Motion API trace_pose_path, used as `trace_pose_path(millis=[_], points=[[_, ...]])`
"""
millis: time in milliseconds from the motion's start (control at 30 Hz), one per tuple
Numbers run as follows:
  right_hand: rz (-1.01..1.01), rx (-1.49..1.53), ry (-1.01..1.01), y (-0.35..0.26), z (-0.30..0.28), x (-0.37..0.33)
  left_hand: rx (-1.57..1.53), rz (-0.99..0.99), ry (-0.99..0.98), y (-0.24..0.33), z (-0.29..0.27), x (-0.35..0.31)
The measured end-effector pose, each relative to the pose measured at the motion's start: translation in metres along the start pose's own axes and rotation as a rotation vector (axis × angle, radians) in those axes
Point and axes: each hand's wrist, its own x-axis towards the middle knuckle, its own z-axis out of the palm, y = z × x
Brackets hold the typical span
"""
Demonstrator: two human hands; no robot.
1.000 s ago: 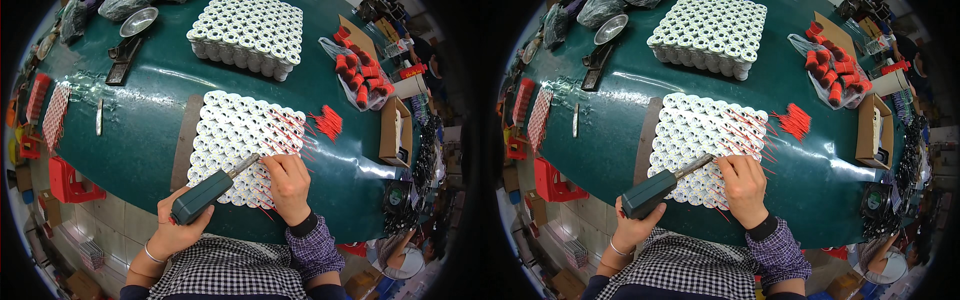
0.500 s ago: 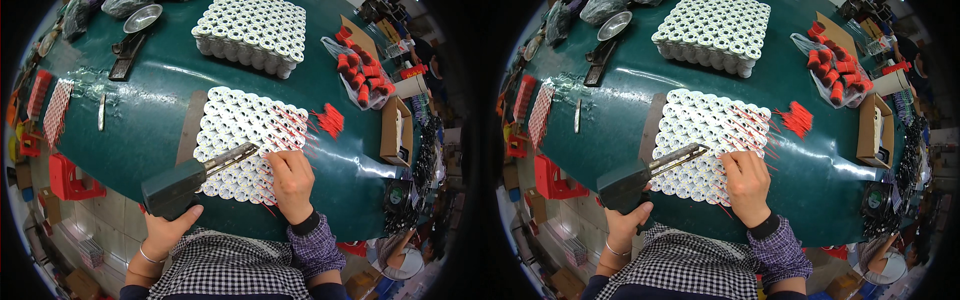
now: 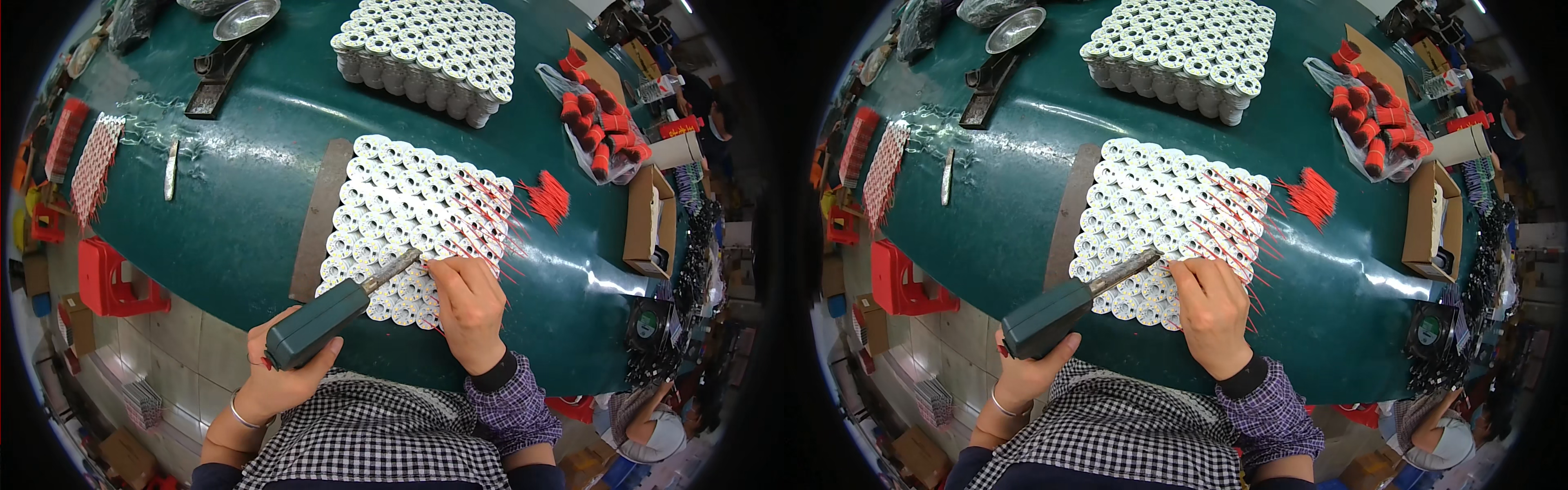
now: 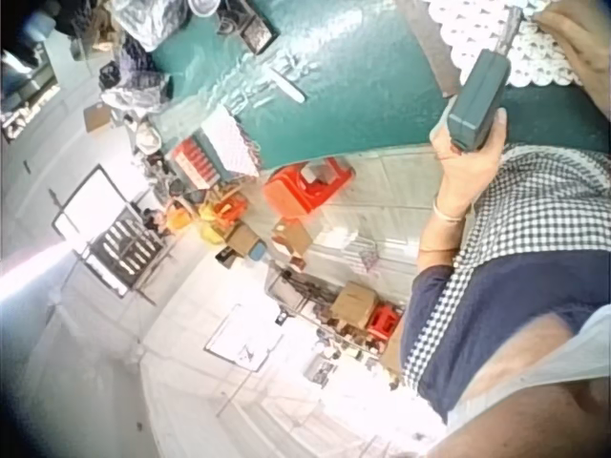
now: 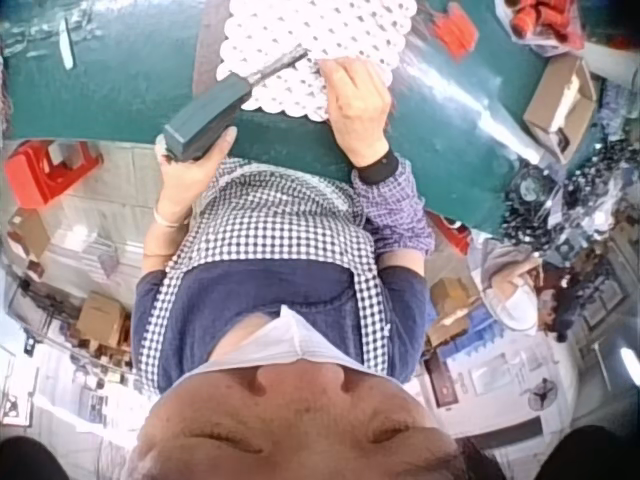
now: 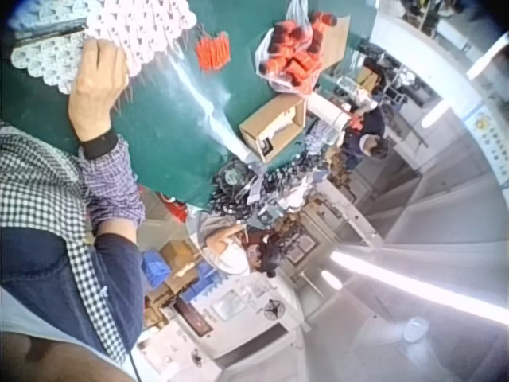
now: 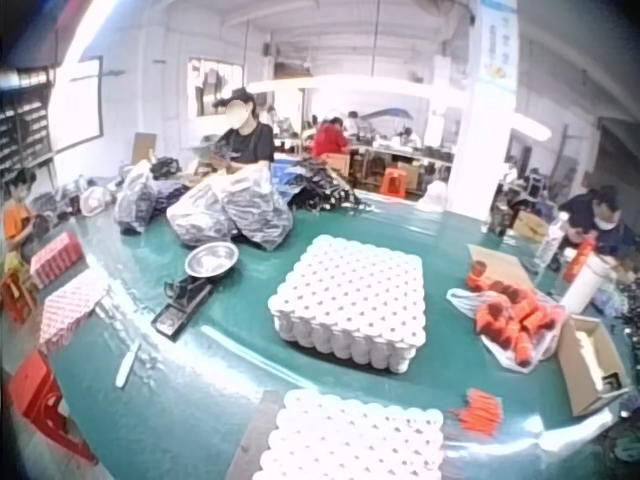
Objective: The person holds a soldering gun and solders red wires one by one onto an array of circular LED circuit boards on the workbench.
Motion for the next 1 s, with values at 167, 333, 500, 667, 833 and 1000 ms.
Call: trace_pose_path(millis=[167, 333, 500, 667, 833, 1000], points=[[-0.008, -0.028, -0.009, 0.000, 0.000, 0.000, 0.009, -0.003, -0.023, -0.003, 0.000, -0.001], [-0.012, -0.047, -0.012, -0.001, 0.000, 0.002, 0.015, -0.001, -0.023, -0.005, 0.000, -0.001], [-0.016, -0.073, -0.032, -0.003, -0.001, 0.002, 0.047, 0.018, -0.029, -0.003, -0.002, 0.002], [-0.011, -0.076, -0.039, -0.001, 0.000, 0.000, 0.037, -0.014, -0.043, -0.002, -0.003, 0.004], [-0.007, -0.088, -0.041, -0.004, -0.001, 0.000, 0.053, 0.028, 0.057, -0.010, -0.007, -0.009], [0.002, -0.113, -0.062, -0.011, -0.009, 0.004, 0.028, 0.025, 0.122, -0.015, -0.010, -0.016]])
